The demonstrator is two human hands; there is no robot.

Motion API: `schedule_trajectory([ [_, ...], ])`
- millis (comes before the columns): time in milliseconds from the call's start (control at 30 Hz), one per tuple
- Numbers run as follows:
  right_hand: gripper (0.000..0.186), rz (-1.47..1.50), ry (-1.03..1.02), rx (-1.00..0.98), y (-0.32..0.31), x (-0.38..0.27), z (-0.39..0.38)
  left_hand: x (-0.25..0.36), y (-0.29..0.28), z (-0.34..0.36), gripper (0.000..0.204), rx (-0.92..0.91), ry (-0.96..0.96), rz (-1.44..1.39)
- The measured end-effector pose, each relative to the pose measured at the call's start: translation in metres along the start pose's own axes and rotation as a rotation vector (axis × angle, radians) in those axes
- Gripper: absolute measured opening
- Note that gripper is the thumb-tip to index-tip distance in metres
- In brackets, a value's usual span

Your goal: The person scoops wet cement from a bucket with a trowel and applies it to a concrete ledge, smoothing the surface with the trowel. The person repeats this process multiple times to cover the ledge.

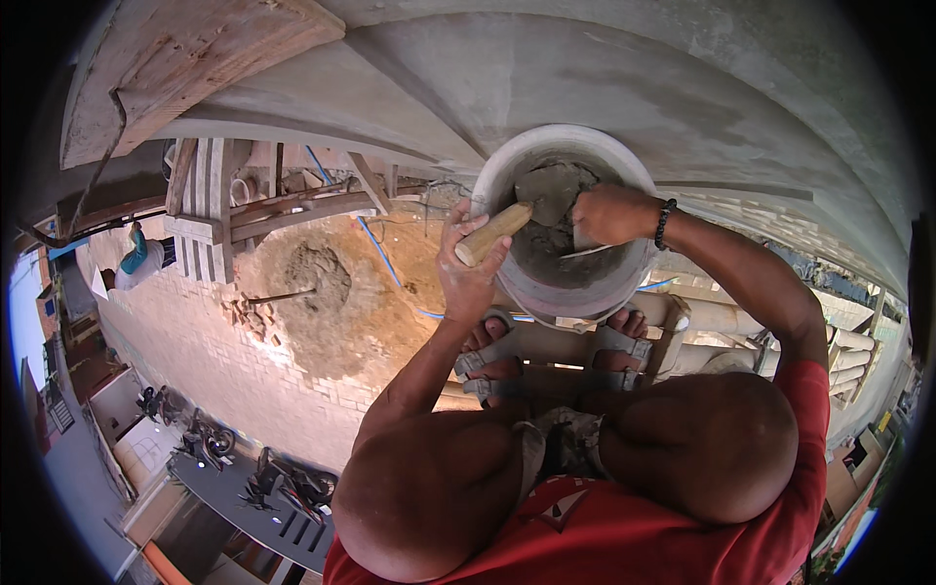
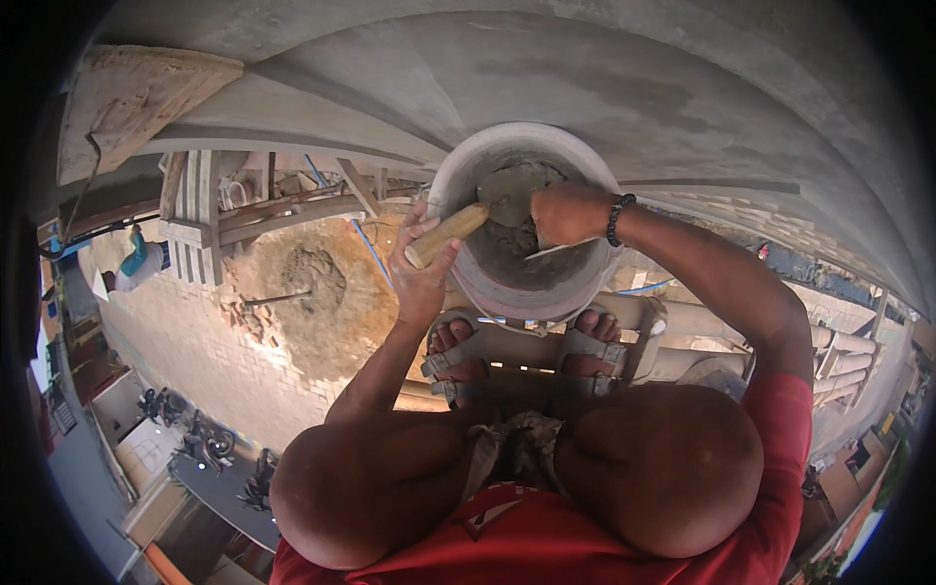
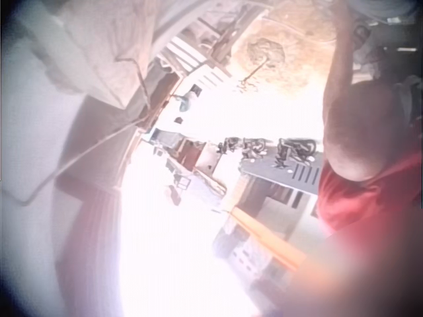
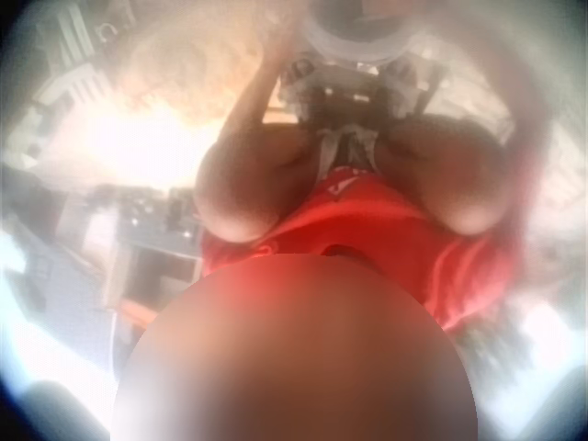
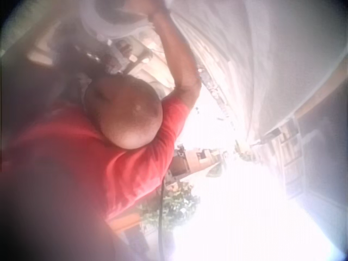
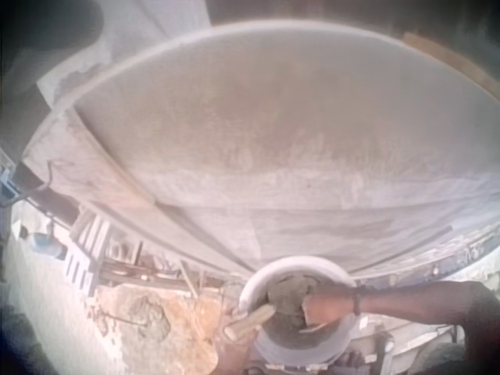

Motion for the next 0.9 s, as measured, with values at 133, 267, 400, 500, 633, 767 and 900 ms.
schedule_trajectory([
  [133, 0.021, 0.051, -0.054, -0.005, 0.005, 0.004, 0.003, -0.005, -0.002, -0.004, 0.039, 0.0, 0.039, 0.072],
  [267, 0.022, 0.076, -0.027, 0.017, 0.003, 0.007, -0.001, -0.006, 0.0, -0.006, 0.04, -0.002, 0.034, 0.054],
  [400, 0.023, 0.31, 0.092, -0.089, -0.002, 0.026, -0.007, -0.01, -0.001, -0.007, 0.04, -0.001, 0.032, 0.06],
  [500, 0.026, 0.551, 0.095, -0.109, -0.031, 0.01, -0.028, -0.012, 0.0, -0.009, 0.04, 0.003, 0.003, -0.041],
  [633, 0.03, 0.723, 0.133, -0.144, -0.039, 0.01, -0.051, -0.009, -0.005, -0.011, 0.044, -0.034, 0.104, 0.101],
  [767, 0.028, 0.819, 0.157, -0.086, -0.044, 0.015, -0.067, -0.024, -0.011, -0.018, 0.046, 0.003, 0.018, 0.065],
  [900, 0.027, 1.164, 0.156, 0.01, -0.031, 0.028, -0.084, -0.032, -0.008, -0.02, 0.047, -0.006, -0.072, 0.05],
])
Point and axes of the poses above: each hand's wrist, its own z-axis towards the middle knuckle, its own y-axis out of the palm, x = y × z, the point moved 4 cm from there along z, towards the middle knuckle, and after that the axes turned 12 degrees about -z, right-handed, at the moved point
